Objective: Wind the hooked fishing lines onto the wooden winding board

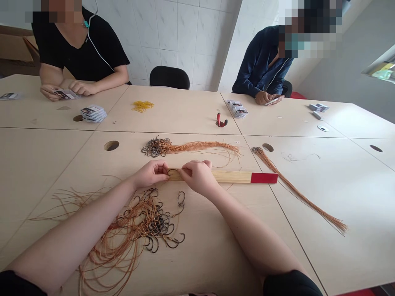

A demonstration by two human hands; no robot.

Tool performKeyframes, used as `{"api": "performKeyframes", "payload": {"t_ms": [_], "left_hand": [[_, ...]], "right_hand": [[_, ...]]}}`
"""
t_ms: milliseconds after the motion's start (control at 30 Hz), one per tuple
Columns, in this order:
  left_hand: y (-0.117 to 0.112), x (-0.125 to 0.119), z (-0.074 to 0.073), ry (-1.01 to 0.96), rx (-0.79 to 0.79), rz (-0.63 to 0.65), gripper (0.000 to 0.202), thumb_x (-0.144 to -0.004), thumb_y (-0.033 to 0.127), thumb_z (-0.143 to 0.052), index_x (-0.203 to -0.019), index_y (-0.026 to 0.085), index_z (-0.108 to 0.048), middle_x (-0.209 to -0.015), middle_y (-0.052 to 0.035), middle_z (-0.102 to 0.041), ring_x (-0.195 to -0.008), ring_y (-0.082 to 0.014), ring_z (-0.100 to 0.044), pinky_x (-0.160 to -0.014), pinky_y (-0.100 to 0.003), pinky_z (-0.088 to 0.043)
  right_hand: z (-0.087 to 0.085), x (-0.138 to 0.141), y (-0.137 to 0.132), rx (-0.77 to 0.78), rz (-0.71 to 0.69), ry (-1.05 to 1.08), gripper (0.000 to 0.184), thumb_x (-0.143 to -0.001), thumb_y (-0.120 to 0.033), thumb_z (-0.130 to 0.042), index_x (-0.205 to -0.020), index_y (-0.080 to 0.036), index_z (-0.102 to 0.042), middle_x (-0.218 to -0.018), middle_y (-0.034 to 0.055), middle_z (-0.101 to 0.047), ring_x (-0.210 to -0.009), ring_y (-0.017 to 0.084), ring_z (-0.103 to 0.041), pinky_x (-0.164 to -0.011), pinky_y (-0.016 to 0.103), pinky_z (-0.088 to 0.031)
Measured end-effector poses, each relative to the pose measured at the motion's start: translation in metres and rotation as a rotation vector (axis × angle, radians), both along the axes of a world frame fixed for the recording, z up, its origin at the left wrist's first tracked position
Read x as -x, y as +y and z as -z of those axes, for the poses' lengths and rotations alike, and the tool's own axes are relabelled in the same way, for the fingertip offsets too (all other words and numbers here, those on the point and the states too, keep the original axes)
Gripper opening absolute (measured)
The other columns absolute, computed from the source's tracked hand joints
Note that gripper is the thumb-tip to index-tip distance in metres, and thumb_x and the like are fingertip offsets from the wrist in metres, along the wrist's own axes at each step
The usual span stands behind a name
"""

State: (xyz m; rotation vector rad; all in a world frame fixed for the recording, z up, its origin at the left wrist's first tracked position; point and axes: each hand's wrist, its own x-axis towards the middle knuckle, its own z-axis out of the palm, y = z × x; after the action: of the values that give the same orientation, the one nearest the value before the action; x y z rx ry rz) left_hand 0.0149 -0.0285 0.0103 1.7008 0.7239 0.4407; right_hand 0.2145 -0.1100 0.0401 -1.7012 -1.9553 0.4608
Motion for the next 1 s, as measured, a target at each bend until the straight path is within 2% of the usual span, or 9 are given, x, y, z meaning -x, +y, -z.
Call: {"api": "performKeyframes", "payload": {"t_ms": [100, 233, 533, 1000], "left_hand": [[-0.0029, 0.0007, 0.0000, -0.016, -0.050, -0.051, 0.018, -0.069, 0.026, -0.067, -0.075, 0.014, -0.054, -0.071, 0.0002, -0.059, -0.065, -0.0104, -0.056, -0.061, -0.023, -0.044], [-0.0037, 0.0008, 0.0005, -0.012, -0.071, -0.080, 0.019, -0.069, 0.027, -0.068, -0.075, 0.014, -0.056, -0.072, -0.0007, -0.061, -0.066, -0.0114, -0.058, -0.061, -0.023, -0.045], [-0.0013, 0.0010, 0.0030, 0.023, -0.024, -0.027, 0.019, -0.068, 0.028, -0.067, -0.073, 0.014, -0.055, -0.066, 0.0001, -0.058, -0.060, -0.0106, -0.055, -0.057, -0.023, -0.044], [-0.0014, 0.0008, 0.0003, 0.044, -0.007, -0.019, 0.020, -0.069, 0.030, -0.067, -0.074, 0.015, -0.054, -0.067, 0.0002, -0.058, -0.061, -0.0109, -0.055, -0.058, -0.023, -0.043]], "right_hand": [[-0.0043, -0.0022, -0.0012, -0.051, -0.015, -0.015, 0.024, -0.087, -0.036, -0.048, -0.073, -0.022, -0.062, -0.073, -0.0006, -0.063, -0.070, 0.013, -0.053, -0.085, 0.036, -0.023], [-0.0067, -0.0056, -0.0001, -0.045, -0.034, -0.021, 0.023, -0.087, -0.037, -0.049, -0.076, -0.022, -0.063, -0.076, 0.0005, -0.064, -0.073, 0.014, -0.054, -0.086, 0.036, -0.023], [-0.0074, -0.0065, 0.0005, 0.033, -0.058, -0.004, 0.028, -0.087, -0.041, -0.047, -0.074, -0.021, -0.062, -0.073, 0.0010, -0.063, -0.069, 0.015, -0.053, -0.085, 0.038, -0.023], [-0.0060, -0.0053, 0.0009, 0.026, -0.052, -0.012, 0.026, -0.087, -0.038, -0.047, -0.074, -0.022, -0.062, -0.070, -0.0016, -0.061, -0.067, 0.012, -0.051, -0.084, 0.036, -0.023]]}}
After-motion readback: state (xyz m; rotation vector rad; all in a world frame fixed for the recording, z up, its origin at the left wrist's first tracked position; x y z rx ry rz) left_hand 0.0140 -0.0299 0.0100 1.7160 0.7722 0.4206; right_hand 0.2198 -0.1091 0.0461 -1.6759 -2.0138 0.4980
